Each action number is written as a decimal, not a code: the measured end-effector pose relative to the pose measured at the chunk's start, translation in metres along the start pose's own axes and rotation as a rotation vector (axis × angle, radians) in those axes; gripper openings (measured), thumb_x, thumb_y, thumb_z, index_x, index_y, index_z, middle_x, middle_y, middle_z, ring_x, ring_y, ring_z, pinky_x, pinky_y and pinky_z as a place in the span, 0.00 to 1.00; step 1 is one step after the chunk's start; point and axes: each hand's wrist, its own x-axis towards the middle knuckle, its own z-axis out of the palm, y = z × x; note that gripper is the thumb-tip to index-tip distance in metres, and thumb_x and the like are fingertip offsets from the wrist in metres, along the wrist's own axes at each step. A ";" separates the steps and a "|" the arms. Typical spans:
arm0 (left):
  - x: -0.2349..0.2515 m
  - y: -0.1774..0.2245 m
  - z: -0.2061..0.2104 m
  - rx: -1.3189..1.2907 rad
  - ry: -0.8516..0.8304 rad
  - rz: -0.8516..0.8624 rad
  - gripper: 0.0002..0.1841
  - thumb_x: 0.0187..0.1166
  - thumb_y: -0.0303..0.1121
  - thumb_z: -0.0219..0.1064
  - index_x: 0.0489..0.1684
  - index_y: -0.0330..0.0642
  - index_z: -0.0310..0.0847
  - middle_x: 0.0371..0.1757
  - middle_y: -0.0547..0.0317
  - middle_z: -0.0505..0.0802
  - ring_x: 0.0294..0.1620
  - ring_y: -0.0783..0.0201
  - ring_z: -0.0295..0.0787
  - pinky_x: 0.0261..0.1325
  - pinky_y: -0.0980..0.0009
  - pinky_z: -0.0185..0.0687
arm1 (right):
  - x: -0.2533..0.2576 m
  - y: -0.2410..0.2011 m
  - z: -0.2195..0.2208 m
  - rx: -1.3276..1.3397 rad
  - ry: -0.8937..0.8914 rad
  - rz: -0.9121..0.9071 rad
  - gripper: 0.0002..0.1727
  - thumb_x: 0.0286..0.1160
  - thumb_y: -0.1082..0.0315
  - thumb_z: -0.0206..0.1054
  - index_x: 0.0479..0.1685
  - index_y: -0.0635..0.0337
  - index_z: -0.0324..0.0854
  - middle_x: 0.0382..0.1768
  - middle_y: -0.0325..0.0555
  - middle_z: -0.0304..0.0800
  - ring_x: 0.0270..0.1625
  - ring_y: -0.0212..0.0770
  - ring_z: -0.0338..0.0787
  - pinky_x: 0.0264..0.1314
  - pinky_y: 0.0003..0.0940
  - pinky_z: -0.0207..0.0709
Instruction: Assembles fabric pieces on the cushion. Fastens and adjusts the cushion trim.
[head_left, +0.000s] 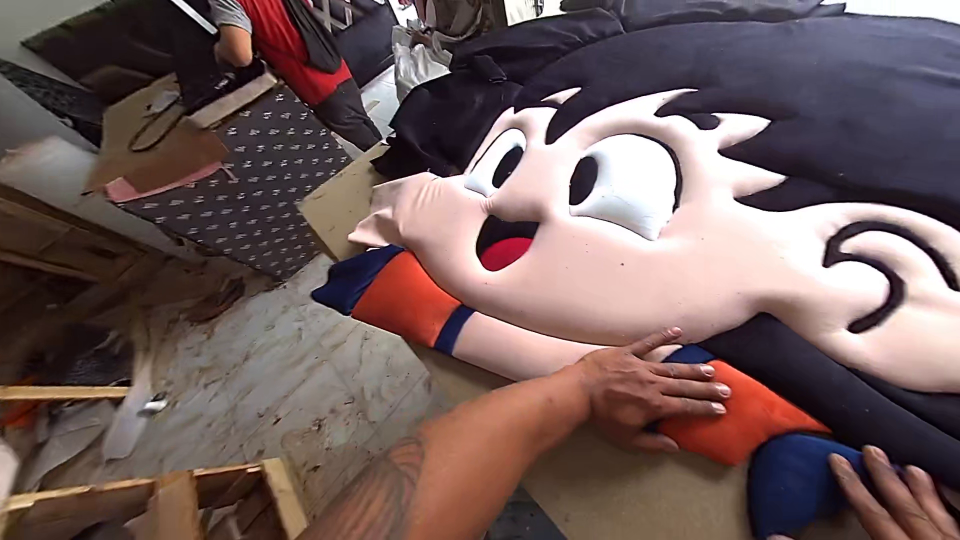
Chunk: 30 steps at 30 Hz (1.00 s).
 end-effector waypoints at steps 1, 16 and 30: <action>-0.002 0.001 -0.002 0.002 0.001 -0.002 0.37 0.80 0.57 0.62 0.91 0.56 0.65 0.93 0.67 0.68 0.97 0.62 0.46 0.97 0.42 0.23 | 0.000 -0.002 0.001 0.015 0.009 -0.012 0.66 0.51 0.24 0.76 0.88 0.63 0.65 0.89 0.75 0.55 0.92 0.77 0.48 0.93 0.66 0.45; 0.004 -0.004 0.016 0.174 0.050 0.035 0.35 0.83 0.64 0.49 0.90 0.64 0.66 0.94 0.76 0.62 0.97 0.67 0.44 0.97 0.38 0.30 | -0.004 -0.019 0.016 -0.281 0.354 0.305 0.57 0.44 0.09 0.59 0.61 0.49 0.90 0.68 0.48 0.89 0.75 0.54 0.83 0.81 0.58 0.72; 0.004 -0.005 0.018 0.129 0.064 0.039 0.36 0.83 0.64 0.50 0.90 0.62 0.67 0.94 0.73 0.65 0.97 0.63 0.47 0.97 0.37 0.33 | 0.006 -0.010 0.014 -0.183 0.428 0.275 0.29 0.62 0.28 0.71 0.41 0.44 0.93 0.38 0.37 0.92 0.41 0.39 0.91 0.37 0.36 0.87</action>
